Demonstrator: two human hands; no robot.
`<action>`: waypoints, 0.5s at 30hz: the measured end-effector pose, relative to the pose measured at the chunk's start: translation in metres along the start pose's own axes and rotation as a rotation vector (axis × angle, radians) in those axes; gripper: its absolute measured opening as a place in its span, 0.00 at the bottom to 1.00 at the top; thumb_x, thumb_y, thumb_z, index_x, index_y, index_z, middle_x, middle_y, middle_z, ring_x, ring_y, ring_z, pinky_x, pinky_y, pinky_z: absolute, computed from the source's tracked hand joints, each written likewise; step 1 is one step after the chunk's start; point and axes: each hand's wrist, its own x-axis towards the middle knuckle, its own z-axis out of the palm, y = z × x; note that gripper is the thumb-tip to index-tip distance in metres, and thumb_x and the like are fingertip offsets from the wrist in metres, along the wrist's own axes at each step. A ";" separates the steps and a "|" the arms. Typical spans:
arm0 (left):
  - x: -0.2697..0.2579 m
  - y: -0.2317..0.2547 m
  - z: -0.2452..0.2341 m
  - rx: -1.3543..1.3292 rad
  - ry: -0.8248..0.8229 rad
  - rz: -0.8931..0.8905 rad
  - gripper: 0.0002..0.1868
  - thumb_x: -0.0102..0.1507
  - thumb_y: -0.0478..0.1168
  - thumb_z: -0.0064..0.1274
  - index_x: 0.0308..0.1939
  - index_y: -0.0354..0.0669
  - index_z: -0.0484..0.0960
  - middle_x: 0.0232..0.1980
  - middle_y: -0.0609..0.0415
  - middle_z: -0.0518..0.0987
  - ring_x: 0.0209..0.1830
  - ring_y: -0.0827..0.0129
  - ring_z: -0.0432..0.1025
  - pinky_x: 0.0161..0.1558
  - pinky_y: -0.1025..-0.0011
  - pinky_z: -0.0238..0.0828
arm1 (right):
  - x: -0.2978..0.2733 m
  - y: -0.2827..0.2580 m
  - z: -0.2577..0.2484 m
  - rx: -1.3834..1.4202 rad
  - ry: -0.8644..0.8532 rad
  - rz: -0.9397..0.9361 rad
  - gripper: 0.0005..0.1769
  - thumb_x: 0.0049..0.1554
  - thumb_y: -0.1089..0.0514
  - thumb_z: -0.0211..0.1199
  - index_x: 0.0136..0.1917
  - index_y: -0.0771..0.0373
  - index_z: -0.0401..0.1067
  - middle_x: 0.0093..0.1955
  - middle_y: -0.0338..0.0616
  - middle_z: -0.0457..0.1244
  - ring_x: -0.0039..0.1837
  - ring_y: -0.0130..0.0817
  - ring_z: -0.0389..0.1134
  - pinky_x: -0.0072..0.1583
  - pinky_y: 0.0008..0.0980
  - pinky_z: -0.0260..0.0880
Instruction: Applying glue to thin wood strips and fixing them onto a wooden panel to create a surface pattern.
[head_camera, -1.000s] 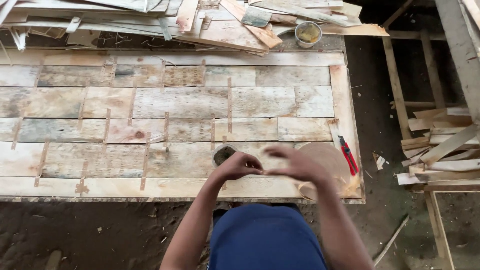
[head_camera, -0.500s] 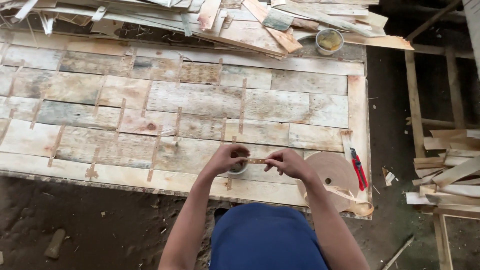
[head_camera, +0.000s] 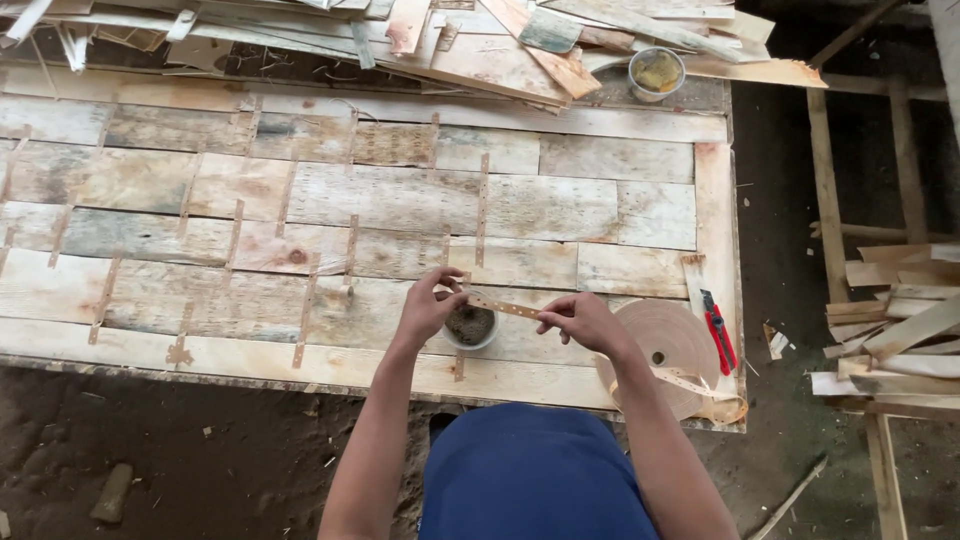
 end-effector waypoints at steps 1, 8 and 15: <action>0.002 -0.002 -0.001 0.001 -0.004 0.000 0.22 0.58 0.32 0.68 0.55 0.45 0.81 0.39 0.51 0.79 0.34 0.66 0.82 0.40 0.70 0.82 | 0.001 0.004 0.000 0.002 0.003 0.002 0.09 0.58 0.59 0.64 0.48 0.60 0.83 0.40 0.44 0.75 0.29 0.29 0.68 0.39 0.27 0.69; 0.009 -0.010 -0.004 -0.023 0.047 0.035 0.17 0.59 0.29 0.65 0.51 0.43 0.81 0.39 0.49 0.79 0.37 0.63 0.83 0.41 0.69 0.82 | -0.002 0.004 -0.004 0.056 0.075 0.027 0.08 0.57 0.58 0.66 0.47 0.59 0.84 0.40 0.44 0.75 0.29 0.28 0.67 0.39 0.27 0.69; 0.001 -0.003 -0.001 -0.057 0.087 0.056 0.19 0.59 0.29 0.66 0.52 0.39 0.80 0.48 0.44 0.81 0.43 0.57 0.83 0.45 0.65 0.84 | 0.000 0.012 -0.007 0.082 0.127 0.014 0.08 0.56 0.59 0.67 0.48 0.61 0.83 0.40 0.46 0.75 0.29 0.28 0.67 0.38 0.27 0.67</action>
